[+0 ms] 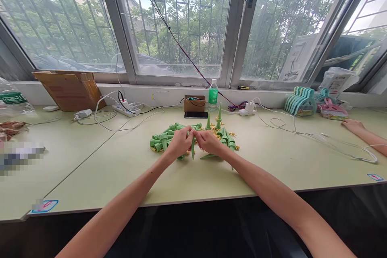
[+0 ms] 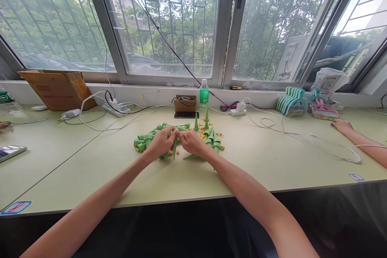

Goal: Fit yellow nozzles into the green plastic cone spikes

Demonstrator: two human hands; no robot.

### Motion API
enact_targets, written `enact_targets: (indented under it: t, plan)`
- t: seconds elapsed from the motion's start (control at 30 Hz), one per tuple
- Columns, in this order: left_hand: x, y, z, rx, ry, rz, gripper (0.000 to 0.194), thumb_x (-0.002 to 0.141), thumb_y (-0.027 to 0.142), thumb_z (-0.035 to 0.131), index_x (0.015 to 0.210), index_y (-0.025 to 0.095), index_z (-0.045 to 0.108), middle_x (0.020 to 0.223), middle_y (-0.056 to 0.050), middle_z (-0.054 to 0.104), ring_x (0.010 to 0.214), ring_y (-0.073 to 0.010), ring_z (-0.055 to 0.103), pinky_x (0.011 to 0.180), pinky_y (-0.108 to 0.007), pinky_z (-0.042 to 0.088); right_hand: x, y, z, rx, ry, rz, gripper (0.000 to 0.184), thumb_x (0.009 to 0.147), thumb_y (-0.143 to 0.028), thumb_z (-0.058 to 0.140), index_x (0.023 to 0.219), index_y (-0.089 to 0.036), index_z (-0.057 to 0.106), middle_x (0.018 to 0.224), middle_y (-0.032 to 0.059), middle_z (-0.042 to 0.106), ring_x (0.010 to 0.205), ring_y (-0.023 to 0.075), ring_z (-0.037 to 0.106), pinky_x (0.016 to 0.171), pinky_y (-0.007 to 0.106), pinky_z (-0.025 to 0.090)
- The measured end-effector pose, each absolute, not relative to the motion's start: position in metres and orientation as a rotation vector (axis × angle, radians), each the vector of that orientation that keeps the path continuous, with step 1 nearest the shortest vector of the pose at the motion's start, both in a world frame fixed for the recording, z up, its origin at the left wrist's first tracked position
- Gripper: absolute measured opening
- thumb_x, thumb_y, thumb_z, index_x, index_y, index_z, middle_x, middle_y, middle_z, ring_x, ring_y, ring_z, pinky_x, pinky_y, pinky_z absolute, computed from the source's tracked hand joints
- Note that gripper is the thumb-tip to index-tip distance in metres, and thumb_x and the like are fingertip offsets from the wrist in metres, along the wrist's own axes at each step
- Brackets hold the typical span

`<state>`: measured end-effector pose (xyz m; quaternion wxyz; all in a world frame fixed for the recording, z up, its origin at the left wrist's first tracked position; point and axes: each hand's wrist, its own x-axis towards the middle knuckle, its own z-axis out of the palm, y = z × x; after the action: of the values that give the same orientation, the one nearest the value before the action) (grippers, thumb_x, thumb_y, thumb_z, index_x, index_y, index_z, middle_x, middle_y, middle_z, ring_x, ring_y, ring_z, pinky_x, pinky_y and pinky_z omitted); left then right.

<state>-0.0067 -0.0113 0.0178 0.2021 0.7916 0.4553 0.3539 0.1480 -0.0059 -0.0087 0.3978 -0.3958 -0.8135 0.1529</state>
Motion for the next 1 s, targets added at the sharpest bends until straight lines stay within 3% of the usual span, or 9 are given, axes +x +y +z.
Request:
enact_targets:
  t: [0.6,1.0]
  plan:
    - [-0.0058,-0.0146,0.0218,2.195,1.257,1.005,0.019,0.087,0.029,0.038,0.073,0.022,0.047,0.043,0.006,0.049,0.037,-0.0134,0.053,0.045,-0.023,0.038,0.148,-0.0051,-0.0106,-0.984,-2.034,0.37,0.052,0.101,-0.041,0.026,0.058,-0.019,0.044,0.046,-0.0031,0.046,0.046,0.0083,0.042,0.056,0.022,0.033]
    - [-0.0052,-0.0162,0.0214,2.197,1.229,1.086,0.022,0.088,0.037,0.042,0.076,0.021,0.052,0.04,0.007,0.046,0.035,-0.0122,0.048,0.046,-0.022,0.036,0.1477,-0.0032,-0.0119,-0.979,-1.955,0.53,0.064,0.099,-0.052,0.025,0.048,-0.018,0.043,0.037,-0.0013,0.045,0.04,0.0086,0.046,0.052,0.021,0.038]
